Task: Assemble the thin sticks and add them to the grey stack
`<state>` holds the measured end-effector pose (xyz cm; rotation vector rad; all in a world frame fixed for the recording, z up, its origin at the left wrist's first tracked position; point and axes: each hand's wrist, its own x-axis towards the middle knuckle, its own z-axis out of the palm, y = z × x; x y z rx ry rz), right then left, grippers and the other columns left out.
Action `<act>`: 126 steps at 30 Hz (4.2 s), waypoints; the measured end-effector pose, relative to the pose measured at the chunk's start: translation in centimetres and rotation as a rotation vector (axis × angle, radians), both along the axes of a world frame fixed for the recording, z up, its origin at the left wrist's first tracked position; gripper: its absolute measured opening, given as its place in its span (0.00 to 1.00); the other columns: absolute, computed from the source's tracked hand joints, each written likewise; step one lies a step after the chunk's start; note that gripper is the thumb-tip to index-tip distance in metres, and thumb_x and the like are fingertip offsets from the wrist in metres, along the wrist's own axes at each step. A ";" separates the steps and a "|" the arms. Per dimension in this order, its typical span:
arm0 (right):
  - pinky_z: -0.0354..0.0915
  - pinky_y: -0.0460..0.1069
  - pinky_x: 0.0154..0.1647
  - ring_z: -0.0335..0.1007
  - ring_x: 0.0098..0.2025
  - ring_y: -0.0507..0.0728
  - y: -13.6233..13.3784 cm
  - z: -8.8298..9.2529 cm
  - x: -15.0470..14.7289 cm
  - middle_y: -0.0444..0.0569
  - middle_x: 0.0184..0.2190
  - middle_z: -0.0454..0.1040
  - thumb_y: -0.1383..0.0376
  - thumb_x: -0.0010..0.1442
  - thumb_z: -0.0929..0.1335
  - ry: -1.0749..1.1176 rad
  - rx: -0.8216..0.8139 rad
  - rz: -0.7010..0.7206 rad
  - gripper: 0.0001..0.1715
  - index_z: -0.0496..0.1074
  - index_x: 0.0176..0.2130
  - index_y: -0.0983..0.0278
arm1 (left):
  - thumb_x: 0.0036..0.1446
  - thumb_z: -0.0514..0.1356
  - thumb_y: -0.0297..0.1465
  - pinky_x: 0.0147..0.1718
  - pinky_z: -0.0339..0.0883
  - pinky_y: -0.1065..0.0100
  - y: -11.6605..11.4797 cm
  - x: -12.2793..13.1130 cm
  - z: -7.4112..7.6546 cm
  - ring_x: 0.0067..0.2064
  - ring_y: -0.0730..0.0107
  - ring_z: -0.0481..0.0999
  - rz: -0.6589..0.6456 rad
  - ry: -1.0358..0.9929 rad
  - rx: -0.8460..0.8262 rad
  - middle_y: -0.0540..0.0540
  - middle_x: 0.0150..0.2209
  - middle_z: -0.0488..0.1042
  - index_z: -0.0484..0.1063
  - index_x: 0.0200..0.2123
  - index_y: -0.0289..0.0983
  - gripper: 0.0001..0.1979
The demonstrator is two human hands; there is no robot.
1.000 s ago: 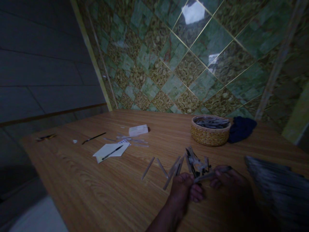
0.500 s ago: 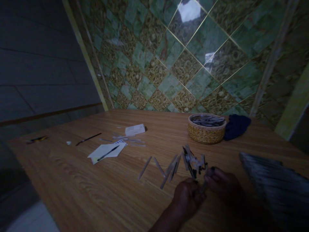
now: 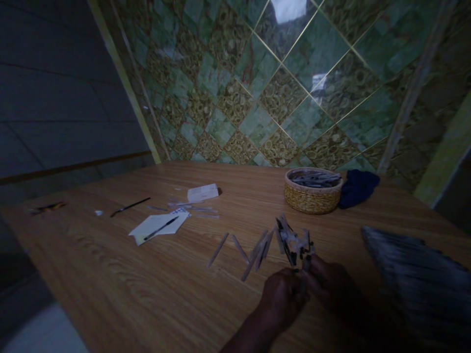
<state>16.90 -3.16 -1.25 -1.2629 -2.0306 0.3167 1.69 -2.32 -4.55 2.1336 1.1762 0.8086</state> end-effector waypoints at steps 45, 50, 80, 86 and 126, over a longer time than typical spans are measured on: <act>0.54 0.43 0.20 0.60 0.18 0.50 0.5 -0.7 -0.4 0.41 0.16 0.63 0.62 0.59 0.58 0.130 0.028 0.005 0.13 0.61 0.25 0.61 | 0.39 0.59 0.24 0.25 0.56 0.73 0.2 -0.3 0.6 0.27 0.71 0.67 0.043 0.105 0.014 0.48 0.26 0.70 0.68 0.21 0.36 0.03; 0.54 0.43 0.21 0.61 0.19 0.50 0.4 -1.0 -0.4 0.41 0.17 0.64 0.62 0.60 0.58 0.083 0.049 0.014 0.12 0.61 0.26 0.61 | 0.41 0.60 0.26 0.27 0.58 0.72 0.4 -0.4 0.3 0.28 0.70 0.68 0.019 0.082 0.023 0.48 0.26 0.71 0.71 0.22 0.36 0.01; 0.55 0.42 0.09 0.63 0.10 0.50 3.8 -3.5 2.0 0.39 0.13 0.68 0.41 0.51 0.61 0.879 -0.613 -0.140 0.27 0.61 0.28 0.62 | 0.45 0.60 0.34 0.24 0.53 0.73 0.9 -0.4 -0.2 0.26 0.74 0.61 0.077 -0.184 -0.127 0.51 0.21 0.62 0.65 0.17 0.35 0.11; 0.64 0.46 0.23 0.70 0.23 0.53 3.0 -3.6 2.3 0.46 0.23 0.73 0.57 0.61 0.59 0.370 -0.065 -0.129 0.14 0.67 0.32 0.63 | 0.48 0.58 0.40 0.23 0.52 0.73 1.0 -0.6 -0.1 0.26 0.74 0.59 0.106 -0.209 -0.176 0.52 0.20 0.60 0.64 0.17 0.35 0.17; 0.61 0.50 0.33 0.72 0.36 0.58 -1.9 1.5 19.6 0.52 0.36 0.76 0.78 0.54 0.58 -0.715 -0.215 -0.493 0.19 0.73 0.34 0.64 | 0.52 0.54 0.43 0.29 0.58 0.71 1.8 -1.1 1.7 0.27 0.70 0.63 -0.064 -0.153 -0.193 0.50 0.22 0.63 0.64 0.19 0.36 0.18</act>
